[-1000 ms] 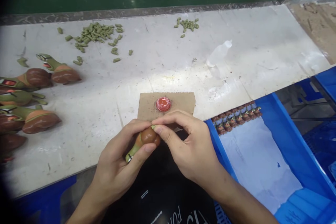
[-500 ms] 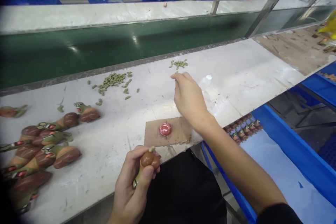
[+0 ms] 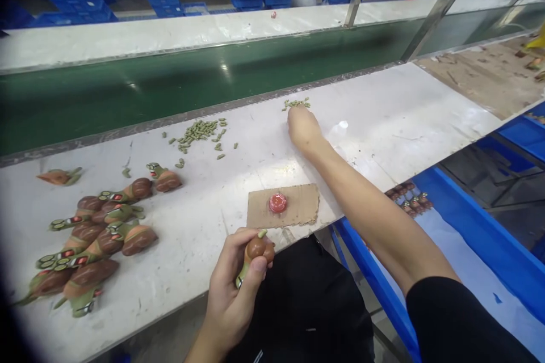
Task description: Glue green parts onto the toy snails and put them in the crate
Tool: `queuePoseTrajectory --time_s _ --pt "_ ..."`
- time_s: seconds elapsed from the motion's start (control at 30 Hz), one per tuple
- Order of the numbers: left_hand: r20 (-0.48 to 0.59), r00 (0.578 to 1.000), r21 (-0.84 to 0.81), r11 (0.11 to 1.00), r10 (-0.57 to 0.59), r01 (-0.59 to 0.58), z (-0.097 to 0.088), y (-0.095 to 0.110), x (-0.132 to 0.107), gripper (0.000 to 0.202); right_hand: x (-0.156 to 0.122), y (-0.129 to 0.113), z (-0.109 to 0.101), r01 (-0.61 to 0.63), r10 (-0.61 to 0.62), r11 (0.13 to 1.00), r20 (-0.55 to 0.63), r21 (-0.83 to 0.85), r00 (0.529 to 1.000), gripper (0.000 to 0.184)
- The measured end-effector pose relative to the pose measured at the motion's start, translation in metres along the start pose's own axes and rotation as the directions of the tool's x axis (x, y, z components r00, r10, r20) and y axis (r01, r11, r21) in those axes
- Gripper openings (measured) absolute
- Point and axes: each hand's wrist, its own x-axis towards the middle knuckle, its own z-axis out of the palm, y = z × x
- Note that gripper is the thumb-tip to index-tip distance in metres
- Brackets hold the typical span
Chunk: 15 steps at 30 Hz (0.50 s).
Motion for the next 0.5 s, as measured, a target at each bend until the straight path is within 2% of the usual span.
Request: queuePoseTrajectory --time_s 0.1,0.17,0.23,0.3,0.37,0.5 --pt "-0.03 0.996 -0.23 0.97 -0.089 0.08 0.003 0.008 0.002 0.025 -0.038 -0.011 -0.007 0.086 -0.089 0.992 0.026 0.097 0.996 0.027" --pt "-0.057 0.978 -0.349 0.922 -0.2 0.169 0.002 0.018 0.005 0.031 -0.079 -0.021 -0.015 0.143 -0.156 0.97 0.052 0.199 0.986 0.019" --pt "-0.072 0.941 -0.427 0.863 -0.33 0.27 -0.001 0.028 0.009 0.038 -0.125 -0.028 -0.026 0.199 -0.235 0.909 0.055 0.365 0.97 0.015" --pt "-0.092 0.922 -0.423 0.853 -0.376 0.305 -0.004 0.036 0.012 0.043 -0.168 -0.03 -0.037 0.209 -0.291 0.839 0.089 0.502 0.953 0.017" --pt "-0.098 0.929 -0.341 0.889 -0.356 0.305 -0.006 0.039 0.013 0.044 -0.202 -0.028 -0.044 0.196 -0.325 0.802 0.138 0.564 0.936 0.018" --pt "-0.079 0.952 -0.237 0.933 -0.296 0.27 0.0 0.032 0.012 0.035 -0.237 -0.02 -0.04 0.142 -0.316 0.773 0.181 0.618 0.932 0.02"
